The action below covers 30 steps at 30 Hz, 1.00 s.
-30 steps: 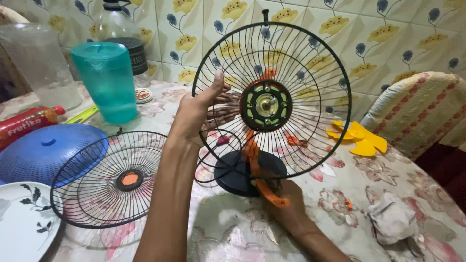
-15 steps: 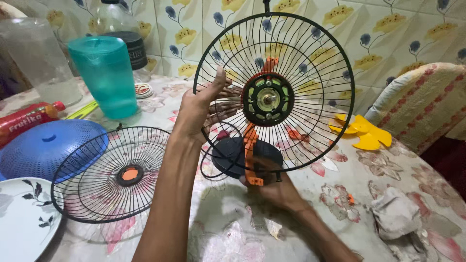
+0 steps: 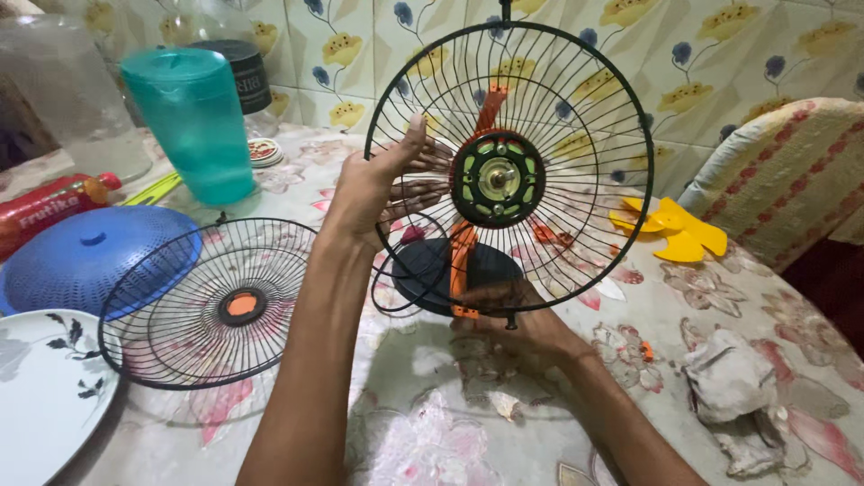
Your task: The person assembles a table fan by attaching the front wire cage to the fan stand and securing it with a screwdriver. They repeatedly tighten and loosen the screw at the top of the fan stand while holding the cage in place.
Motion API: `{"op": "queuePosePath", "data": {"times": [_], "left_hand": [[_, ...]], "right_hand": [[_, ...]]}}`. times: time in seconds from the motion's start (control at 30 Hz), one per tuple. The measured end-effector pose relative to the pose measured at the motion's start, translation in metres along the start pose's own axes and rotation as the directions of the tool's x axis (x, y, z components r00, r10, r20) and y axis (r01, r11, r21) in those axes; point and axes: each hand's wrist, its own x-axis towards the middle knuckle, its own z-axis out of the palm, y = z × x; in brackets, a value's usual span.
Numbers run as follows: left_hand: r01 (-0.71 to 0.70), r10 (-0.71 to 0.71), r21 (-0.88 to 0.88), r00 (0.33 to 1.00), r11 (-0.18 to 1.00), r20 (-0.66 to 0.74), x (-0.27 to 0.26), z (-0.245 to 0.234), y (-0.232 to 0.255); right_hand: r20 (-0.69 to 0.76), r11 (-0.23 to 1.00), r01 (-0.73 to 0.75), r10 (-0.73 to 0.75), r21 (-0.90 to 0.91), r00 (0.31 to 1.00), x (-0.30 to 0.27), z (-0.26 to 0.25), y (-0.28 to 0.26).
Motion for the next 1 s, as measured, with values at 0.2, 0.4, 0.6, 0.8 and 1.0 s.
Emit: {"op": "queuePosePath", "data": {"times": [0.2,0.4,0.6,0.8,1.0], "left_hand": [[0.013,-0.014,0.024,0.999,1.0,0.035,-0.007,-0.005,0.004],[-0.025,0.025,0.011,0.999,1.0,0.035,0.005,-0.006,0.008],[-0.083,0.082,0.0,0.988,0.997,0.131,0.016,-0.01,0.009],[-0.05,0.044,0.077,0.996,0.996,0.077,0.021,-0.01,0.002],[-0.057,0.054,0.037,0.995,0.998,0.085,0.024,-0.015,0.001]], "right_hand": [[0.097,0.954,0.043,-0.075,0.297,0.992,0.002,0.001,0.001],[0.118,0.956,0.072,-0.11,0.283,0.987,0.007,-0.003,0.015],[0.121,0.913,0.048,-0.106,0.406,0.987,-0.001,-0.01,0.019],[0.161,0.865,-0.031,-0.058,0.501,0.985,-0.007,-0.008,0.011],[0.184,0.898,-0.01,-0.079,0.439,0.98,-0.003,-0.017,0.019]]}}
